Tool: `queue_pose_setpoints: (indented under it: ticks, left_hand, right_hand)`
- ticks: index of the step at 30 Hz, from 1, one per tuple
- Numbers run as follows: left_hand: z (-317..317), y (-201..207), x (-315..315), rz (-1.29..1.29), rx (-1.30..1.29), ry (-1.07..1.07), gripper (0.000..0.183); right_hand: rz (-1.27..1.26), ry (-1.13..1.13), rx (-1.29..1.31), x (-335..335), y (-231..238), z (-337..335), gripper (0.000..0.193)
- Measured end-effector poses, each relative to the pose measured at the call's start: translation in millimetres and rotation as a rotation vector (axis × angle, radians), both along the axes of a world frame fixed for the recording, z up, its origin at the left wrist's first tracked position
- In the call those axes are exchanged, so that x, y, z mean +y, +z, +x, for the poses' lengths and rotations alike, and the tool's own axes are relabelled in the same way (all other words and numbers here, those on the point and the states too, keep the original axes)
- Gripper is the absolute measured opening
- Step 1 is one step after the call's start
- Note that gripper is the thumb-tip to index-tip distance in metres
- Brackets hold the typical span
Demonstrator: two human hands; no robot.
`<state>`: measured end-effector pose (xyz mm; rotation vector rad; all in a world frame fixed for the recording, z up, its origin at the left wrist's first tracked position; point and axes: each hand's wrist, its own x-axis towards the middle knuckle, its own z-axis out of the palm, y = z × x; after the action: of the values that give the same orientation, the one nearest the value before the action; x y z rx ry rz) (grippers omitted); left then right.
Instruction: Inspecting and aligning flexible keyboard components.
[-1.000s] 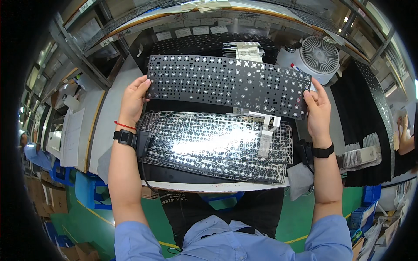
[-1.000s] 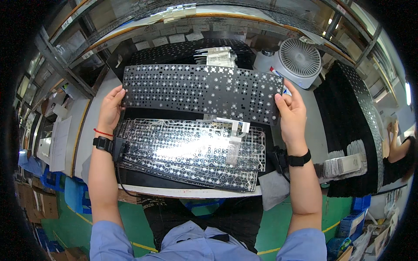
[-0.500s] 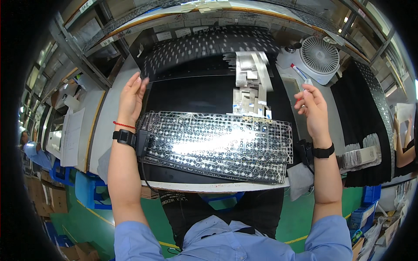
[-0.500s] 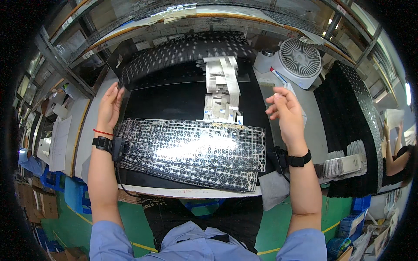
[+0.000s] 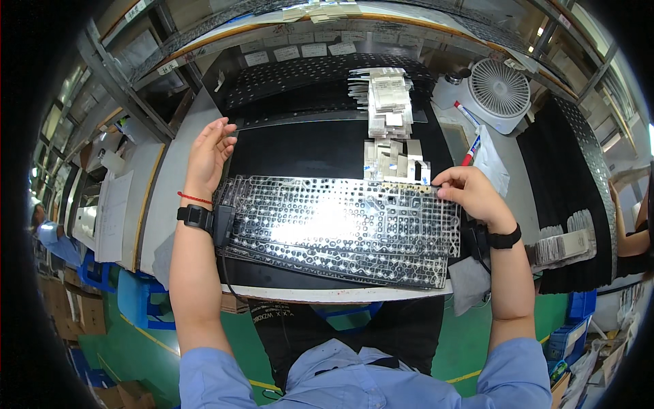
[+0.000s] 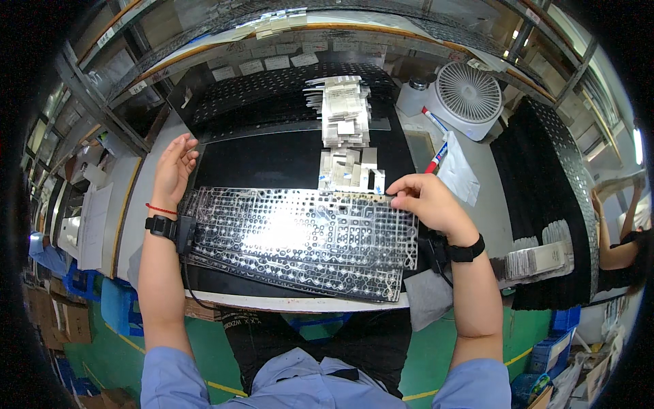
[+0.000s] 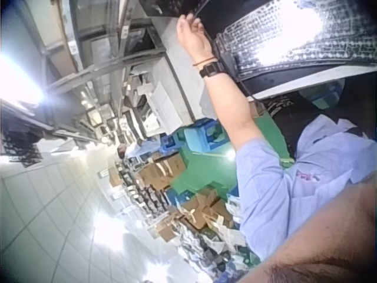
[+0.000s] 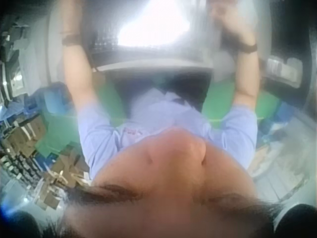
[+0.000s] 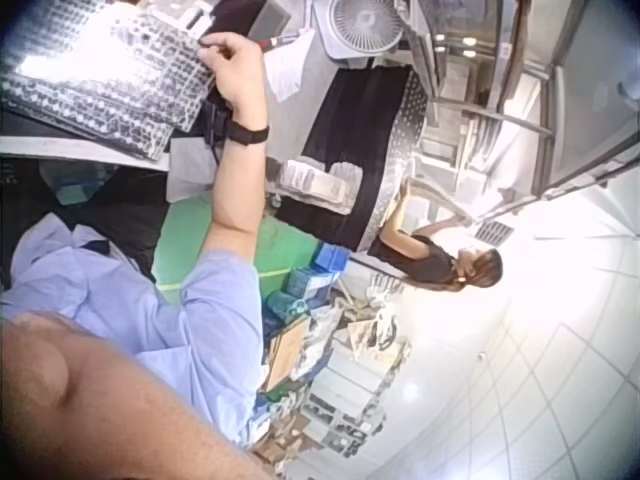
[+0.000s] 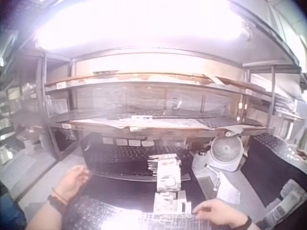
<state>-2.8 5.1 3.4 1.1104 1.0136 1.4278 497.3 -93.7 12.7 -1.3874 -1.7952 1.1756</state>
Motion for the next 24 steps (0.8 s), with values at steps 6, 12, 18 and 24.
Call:
queue_pose_setpoints:
  ticks: [6, 12, 18, 24]
  left_hand:
    - [34, 28, -8, 0.031, 0.285, 0.008, 0.033]
    - [85, 41, 45, 0.647, 1.256, -0.035, 0.033]
    - [127, 42, 104, 0.641, 1.637, 0.166, 0.035]
    - [130, 39, 110, 0.556, 1.537, 0.094, 0.029]
  right_hand:
    - [0.152, -0.071, -0.040, 6, -4, 2, 0.012]
    - [0.128, -0.084, -0.014, 7, -7, 5, 0.012]
    - [0.079, -0.063, -0.005, 7, -5, 4, 0.016]
    - [0.157, -0.069, -0.016, 2, 0, 4, 0.017]
